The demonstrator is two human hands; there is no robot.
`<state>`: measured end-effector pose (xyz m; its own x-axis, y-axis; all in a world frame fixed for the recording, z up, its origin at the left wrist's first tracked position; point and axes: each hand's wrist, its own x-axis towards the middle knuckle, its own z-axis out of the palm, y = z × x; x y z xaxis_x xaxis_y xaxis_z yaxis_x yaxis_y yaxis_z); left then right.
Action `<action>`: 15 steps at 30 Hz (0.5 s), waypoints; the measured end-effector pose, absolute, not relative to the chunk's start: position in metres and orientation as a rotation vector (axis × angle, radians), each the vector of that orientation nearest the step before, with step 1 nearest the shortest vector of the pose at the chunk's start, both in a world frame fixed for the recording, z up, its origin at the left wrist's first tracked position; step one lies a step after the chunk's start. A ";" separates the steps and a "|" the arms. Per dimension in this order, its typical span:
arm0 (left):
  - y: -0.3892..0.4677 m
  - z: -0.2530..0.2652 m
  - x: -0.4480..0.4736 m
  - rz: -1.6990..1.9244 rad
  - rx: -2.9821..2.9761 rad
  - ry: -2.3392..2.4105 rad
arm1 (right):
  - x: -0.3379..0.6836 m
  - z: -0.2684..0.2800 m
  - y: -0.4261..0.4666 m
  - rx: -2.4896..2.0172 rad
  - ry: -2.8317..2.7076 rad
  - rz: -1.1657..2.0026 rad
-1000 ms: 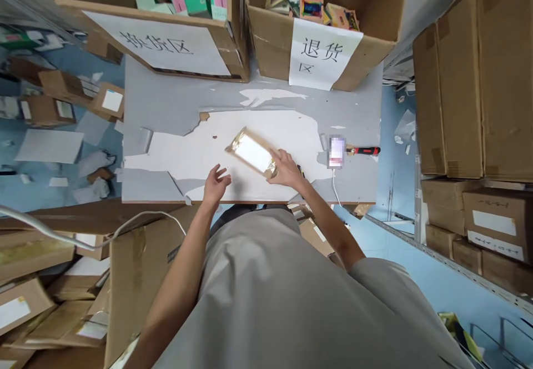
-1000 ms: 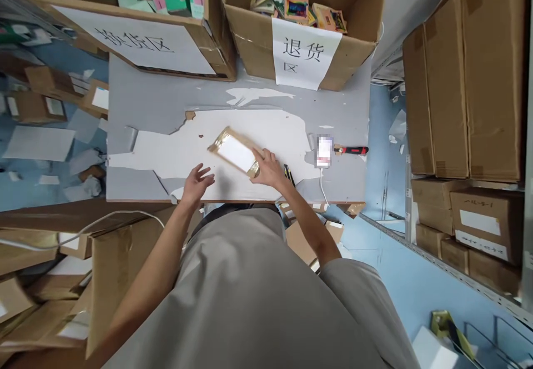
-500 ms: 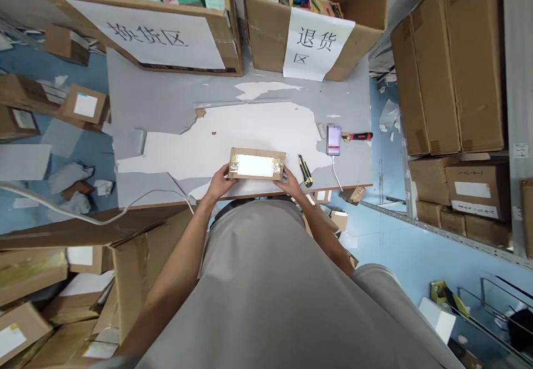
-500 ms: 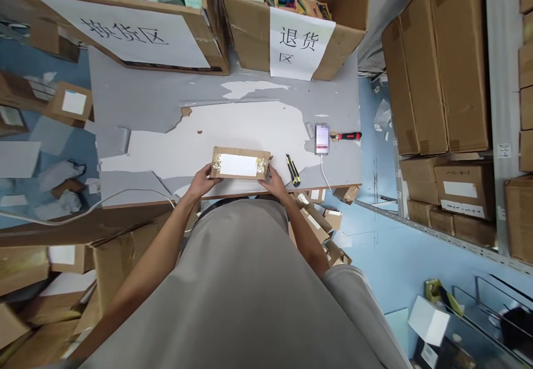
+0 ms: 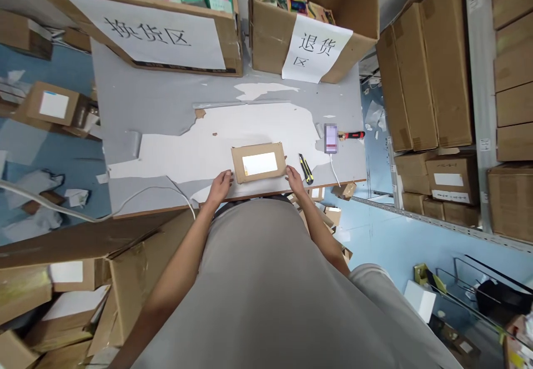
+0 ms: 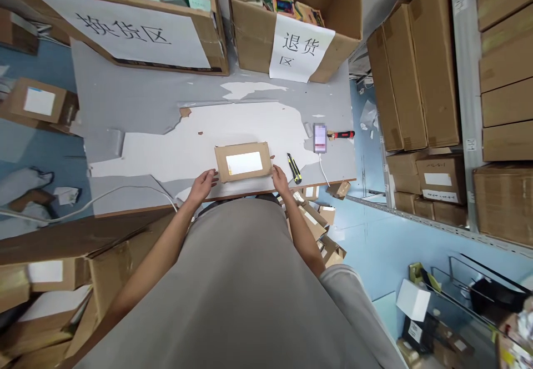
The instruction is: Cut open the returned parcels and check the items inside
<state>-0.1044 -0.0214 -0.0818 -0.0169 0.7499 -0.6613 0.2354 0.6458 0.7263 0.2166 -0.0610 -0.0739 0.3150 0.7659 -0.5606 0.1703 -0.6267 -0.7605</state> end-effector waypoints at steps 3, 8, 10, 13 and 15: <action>-0.028 -0.084 -0.108 0.484 0.842 1.530 | 0.214 -0.072 -0.070 -2.018 -0.815 1.297; -0.029 -0.072 -0.117 0.565 0.933 1.448 | 0.215 -0.056 -0.073 -1.990 -0.876 1.224; -0.025 -0.064 -0.120 0.644 0.997 1.451 | 0.216 -0.049 -0.068 -1.967 -0.929 1.164; -0.014 -0.056 -0.122 0.758 1.070 1.469 | 0.219 -0.042 -0.057 -1.924 -1.044 1.062; -0.006 -0.054 -0.121 0.773 1.094 1.487 | 0.220 -0.042 -0.048 -1.924 -1.106 1.037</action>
